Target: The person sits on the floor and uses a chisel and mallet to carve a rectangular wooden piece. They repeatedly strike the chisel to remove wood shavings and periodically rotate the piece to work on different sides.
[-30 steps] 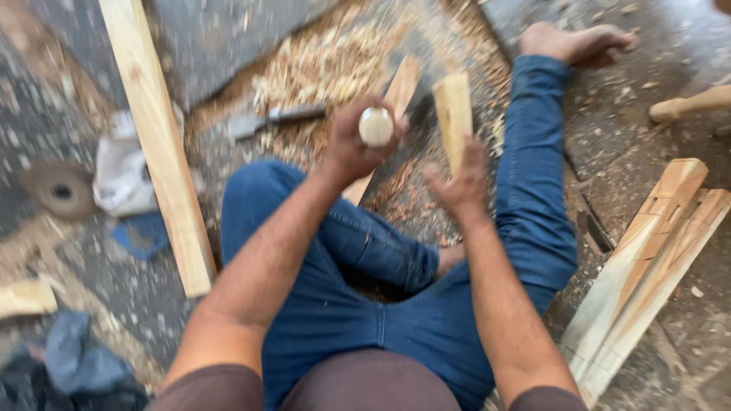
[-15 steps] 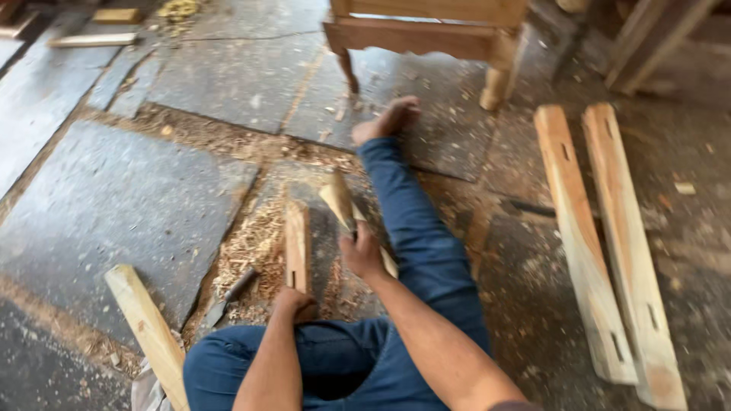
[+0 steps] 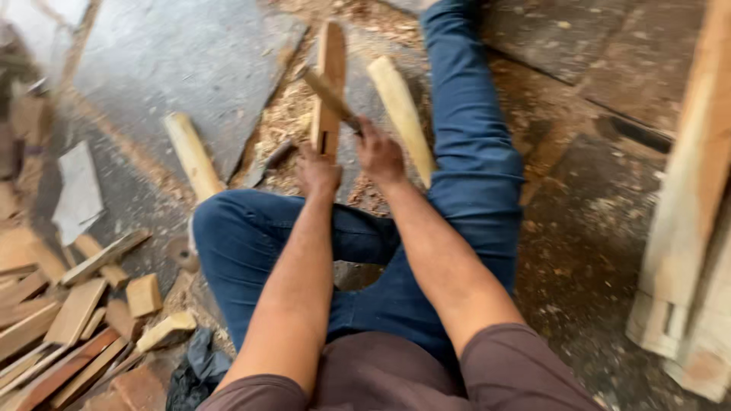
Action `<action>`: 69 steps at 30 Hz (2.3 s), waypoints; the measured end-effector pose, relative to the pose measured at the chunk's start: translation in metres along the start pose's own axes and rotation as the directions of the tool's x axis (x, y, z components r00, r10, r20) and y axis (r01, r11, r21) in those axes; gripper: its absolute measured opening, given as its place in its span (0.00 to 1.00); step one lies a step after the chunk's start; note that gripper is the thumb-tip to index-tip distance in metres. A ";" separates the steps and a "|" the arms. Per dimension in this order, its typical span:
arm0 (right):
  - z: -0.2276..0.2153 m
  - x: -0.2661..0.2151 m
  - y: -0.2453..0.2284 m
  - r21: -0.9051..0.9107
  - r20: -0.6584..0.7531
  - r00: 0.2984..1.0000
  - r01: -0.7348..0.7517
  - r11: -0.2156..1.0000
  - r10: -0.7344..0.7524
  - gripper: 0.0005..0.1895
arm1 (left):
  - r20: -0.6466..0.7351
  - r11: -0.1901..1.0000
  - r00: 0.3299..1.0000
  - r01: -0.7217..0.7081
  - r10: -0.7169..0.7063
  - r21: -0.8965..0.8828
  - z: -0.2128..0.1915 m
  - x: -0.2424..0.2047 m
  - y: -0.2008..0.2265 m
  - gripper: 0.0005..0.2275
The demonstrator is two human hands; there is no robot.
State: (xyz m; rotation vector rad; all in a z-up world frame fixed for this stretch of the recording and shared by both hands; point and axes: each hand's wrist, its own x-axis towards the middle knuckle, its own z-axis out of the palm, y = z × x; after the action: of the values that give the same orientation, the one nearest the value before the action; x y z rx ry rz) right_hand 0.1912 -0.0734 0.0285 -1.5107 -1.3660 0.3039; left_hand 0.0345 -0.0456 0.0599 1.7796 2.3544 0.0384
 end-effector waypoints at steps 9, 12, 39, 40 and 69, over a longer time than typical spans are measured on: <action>-0.032 0.026 -0.010 0.003 -0.155 0.965 -0.214 0.977 0.212 0.20 | 0.019 0.998 0.999 0.029 -0.030 0.050 -0.021 0.009 0.028 0.47; -0.049 0.030 -0.015 0.384 -0.161 0.918 -0.280 0.880 0.363 0.20 | 0.056 0.993 0.997 0.037 -0.044 0.113 -0.005 0.018 0.013 0.41; -0.075 0.036 -0.011 0.671 0.151 0.829 -0.486 0.560 0.539 0.17 | 0.583 0.785 0.793 -0.471 0.177 0.403 0.061 0.069 -0.032 0.33; -0.072 0.035 -0.011 0.621 0.125 0.850 -0.470 0.628 0.513 0.18 | 0.628 0.744 0.750 -0.537 0.207 0.397 0.054 0.064 -0.031 0.30; -0.035 0.022 0.066 -0.692 0.182 0.848 -0.250 0.678 0.498 0.41 | -0.238 0.504 0.864 -0.460 0.444 -0.731 -0.045 0.224 -0.023 0.12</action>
State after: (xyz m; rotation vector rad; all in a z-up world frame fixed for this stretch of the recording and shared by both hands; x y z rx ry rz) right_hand 0.2630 -0.0605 0.0007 -2.4490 -1.5106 0.4089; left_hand -0.0532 0.1661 0.0703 1.8005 1.3829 0.9924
